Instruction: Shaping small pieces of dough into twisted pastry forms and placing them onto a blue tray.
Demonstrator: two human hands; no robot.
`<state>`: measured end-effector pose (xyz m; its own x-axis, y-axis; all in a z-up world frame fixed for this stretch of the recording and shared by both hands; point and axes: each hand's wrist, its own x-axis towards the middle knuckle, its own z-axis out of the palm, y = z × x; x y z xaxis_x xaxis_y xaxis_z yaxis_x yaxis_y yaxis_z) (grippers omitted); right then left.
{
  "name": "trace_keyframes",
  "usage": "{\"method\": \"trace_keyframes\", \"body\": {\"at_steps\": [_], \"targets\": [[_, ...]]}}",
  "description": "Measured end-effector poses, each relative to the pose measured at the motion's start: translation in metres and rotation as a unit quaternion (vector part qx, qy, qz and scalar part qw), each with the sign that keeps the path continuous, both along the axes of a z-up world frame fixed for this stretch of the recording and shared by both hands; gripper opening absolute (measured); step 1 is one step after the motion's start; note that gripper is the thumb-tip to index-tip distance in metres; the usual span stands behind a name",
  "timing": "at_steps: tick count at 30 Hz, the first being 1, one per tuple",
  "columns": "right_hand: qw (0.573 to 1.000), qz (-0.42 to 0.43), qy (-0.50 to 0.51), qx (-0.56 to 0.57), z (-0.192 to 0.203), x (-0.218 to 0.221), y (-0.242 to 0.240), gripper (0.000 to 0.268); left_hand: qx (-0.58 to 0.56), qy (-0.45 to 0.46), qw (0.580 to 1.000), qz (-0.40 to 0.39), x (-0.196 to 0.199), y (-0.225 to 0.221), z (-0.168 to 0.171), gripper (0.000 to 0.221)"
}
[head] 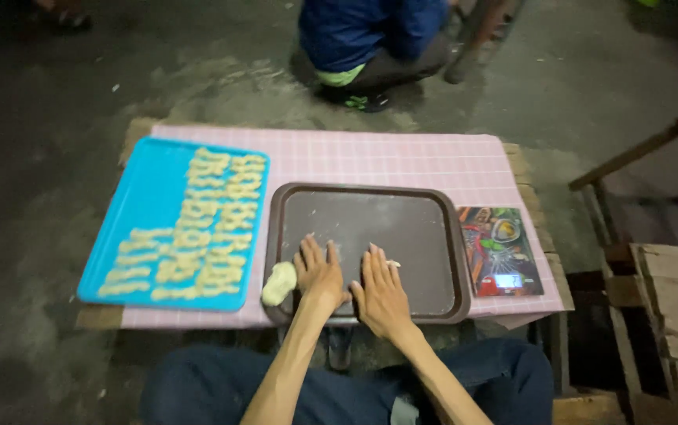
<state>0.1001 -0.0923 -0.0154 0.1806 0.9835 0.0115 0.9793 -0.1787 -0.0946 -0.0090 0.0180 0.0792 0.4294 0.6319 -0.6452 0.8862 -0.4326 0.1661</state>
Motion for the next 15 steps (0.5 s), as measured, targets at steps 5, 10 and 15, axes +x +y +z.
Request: {"method": "trace_keyframes", "body": {"at_steps": [5,10,15], "targets": [[1.000,-0.016,0.001,-0.017,0.018,0.024,0.080,0.073,-0.040,0.029,0.999,-0.012,0.008,0.009,-0.012,0.124],[0.998,-0.048,0.031,0.017,0.008,0.039,0.116,0.076,-0.044,0.049,0.998,-0.005,0.015,0.010,-0.020,0.127],[0.998,-0.027,0.027,0.040,0.006,0.025,0.074,0.078,-0.046,0.069,0.997,-0.005,0.018,0.009,-0.017,0.127]]}}
